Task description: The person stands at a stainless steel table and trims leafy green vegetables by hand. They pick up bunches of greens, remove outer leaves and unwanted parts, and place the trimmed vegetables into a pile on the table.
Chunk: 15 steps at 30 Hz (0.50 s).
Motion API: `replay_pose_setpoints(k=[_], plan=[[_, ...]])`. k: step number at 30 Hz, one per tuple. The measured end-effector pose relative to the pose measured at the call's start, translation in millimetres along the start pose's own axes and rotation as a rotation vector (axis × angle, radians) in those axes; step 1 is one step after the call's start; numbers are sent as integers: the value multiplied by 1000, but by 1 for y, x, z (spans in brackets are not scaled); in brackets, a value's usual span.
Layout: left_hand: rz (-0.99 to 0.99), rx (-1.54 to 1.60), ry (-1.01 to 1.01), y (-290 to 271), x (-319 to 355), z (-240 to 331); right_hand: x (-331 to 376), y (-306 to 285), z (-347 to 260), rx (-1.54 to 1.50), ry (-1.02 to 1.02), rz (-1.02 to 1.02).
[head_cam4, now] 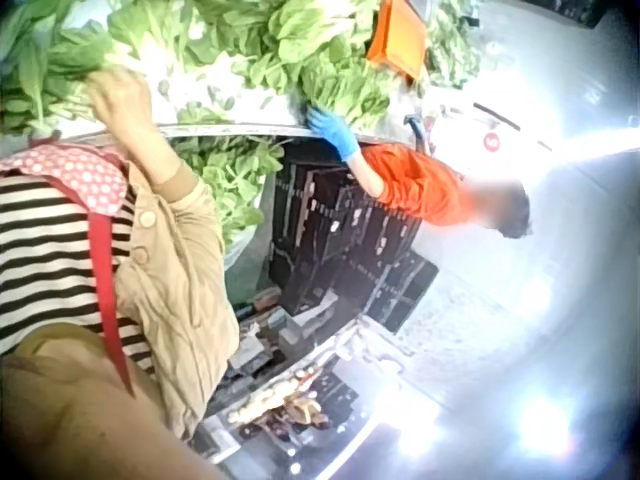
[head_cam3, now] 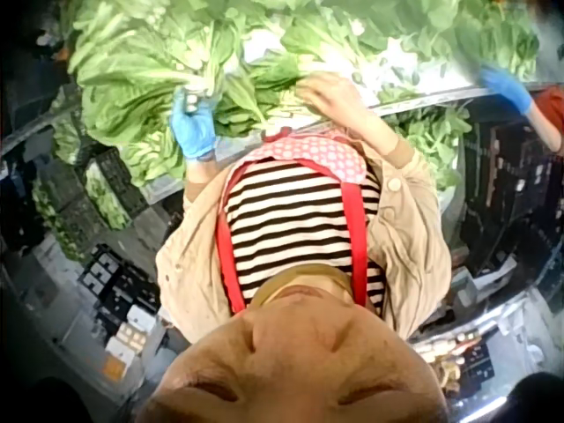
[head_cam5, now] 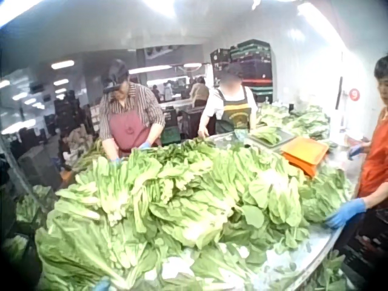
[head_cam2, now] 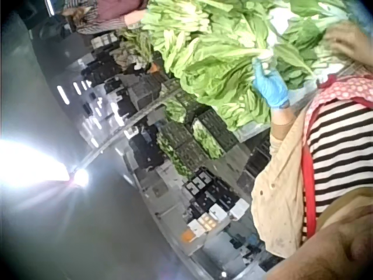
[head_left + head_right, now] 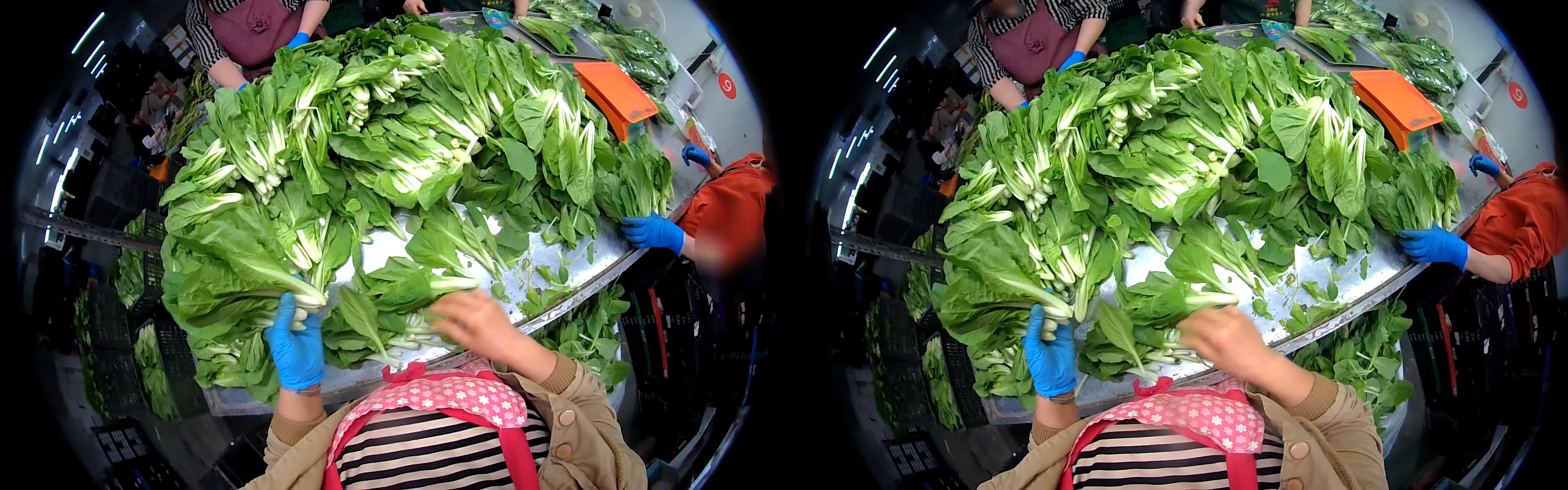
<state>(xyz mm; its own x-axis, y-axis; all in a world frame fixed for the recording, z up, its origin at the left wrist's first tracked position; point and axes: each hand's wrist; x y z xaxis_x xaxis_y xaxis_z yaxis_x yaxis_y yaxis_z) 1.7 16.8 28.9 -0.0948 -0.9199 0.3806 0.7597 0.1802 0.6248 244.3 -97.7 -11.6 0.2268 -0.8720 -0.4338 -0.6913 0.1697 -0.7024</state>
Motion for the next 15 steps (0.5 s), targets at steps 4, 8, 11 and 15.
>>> replay_pose_setpoints(k=[4,8,11,15], plan=[[28,12,-62,4,4,-6,3,-13,36,250,227,66],[-25,-22,-125,9,7,-15,10,-9,51,88,342,64],[-85,8,-146,6,6,-13,0,-13,36,-212,411,463],[-207,27,-188,-6,3,-15,5,1,52,-876,833,526]])
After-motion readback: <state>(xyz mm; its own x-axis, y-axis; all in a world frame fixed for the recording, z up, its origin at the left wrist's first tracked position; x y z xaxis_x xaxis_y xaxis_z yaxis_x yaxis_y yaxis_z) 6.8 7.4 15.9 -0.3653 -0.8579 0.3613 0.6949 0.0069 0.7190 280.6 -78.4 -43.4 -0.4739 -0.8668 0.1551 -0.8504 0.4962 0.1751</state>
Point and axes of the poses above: each hand's wrist, its own x-axis away from the middle knuckle, its own y-axis out of the palm, z = x × y, and after that the axes turned 11 degrees about -y, right-handed
